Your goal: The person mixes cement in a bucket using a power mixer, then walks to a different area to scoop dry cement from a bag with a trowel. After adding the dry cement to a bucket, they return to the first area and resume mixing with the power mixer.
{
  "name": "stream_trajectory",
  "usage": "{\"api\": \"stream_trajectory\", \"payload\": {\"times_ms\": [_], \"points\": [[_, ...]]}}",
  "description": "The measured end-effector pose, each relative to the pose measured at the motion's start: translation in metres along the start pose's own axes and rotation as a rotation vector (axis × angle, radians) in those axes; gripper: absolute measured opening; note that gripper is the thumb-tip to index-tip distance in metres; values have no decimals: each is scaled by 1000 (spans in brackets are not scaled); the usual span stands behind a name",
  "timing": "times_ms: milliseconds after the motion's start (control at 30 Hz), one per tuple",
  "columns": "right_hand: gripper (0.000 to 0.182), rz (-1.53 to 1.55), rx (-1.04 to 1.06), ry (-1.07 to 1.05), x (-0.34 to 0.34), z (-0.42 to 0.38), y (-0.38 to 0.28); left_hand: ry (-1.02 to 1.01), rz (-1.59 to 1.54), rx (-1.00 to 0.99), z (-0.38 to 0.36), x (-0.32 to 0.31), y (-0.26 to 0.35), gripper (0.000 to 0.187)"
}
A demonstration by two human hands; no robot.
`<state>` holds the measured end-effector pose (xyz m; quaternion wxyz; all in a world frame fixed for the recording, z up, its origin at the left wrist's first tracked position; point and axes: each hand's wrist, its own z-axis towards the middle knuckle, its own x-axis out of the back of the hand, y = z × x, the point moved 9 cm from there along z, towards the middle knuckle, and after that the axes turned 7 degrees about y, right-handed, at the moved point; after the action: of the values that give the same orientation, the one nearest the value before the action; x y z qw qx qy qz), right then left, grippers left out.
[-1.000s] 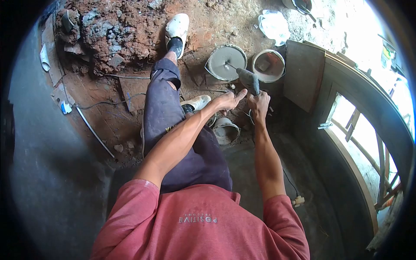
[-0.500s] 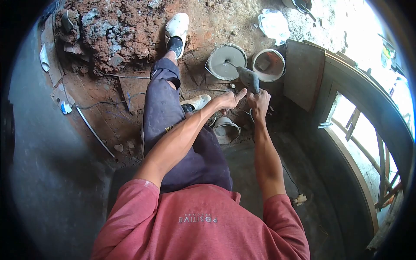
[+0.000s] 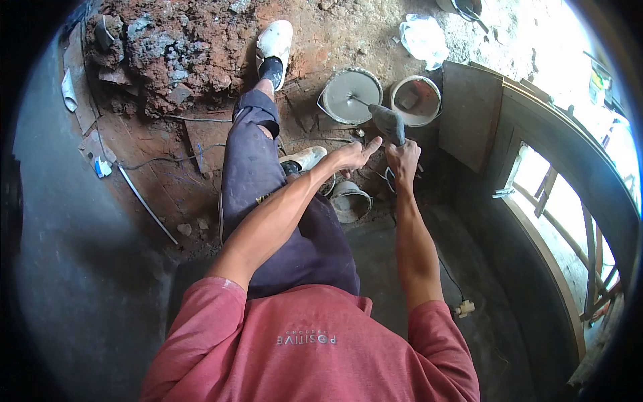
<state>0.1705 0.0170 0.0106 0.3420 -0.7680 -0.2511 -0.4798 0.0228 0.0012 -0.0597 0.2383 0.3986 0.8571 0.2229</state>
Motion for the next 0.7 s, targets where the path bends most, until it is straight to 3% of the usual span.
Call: {"api": "stream_trajectory", "payload": {"times_ms": [300,367,500,567,600,633,667,700], "points": [[35,-24,39,7,-8,4,9,-12,4,10,-3,-1,1,96],[36,-25,39,6,-7,6,9,23,86,-7,-3,2,5,110],[35,-2,-14,-16,-4,4,7,11,87,-19,-2,1,5,111],[33,14,-19,6,-13,2,25,-16,72,54,-4,0,3,94],[29,-118,120,1,-36,1,51,-31,96,-116,-5,-2,11,60],[27,-255,264,17,-46,12,63,-61,118,-246,-1,-8,11,54],[23,-98,313,171,-30,8,46,-109,85,-179,5,-11,5,54],[16,-167,416,313,-14,-4,24,-169,88,-34,10,-17,-4,57]]}}
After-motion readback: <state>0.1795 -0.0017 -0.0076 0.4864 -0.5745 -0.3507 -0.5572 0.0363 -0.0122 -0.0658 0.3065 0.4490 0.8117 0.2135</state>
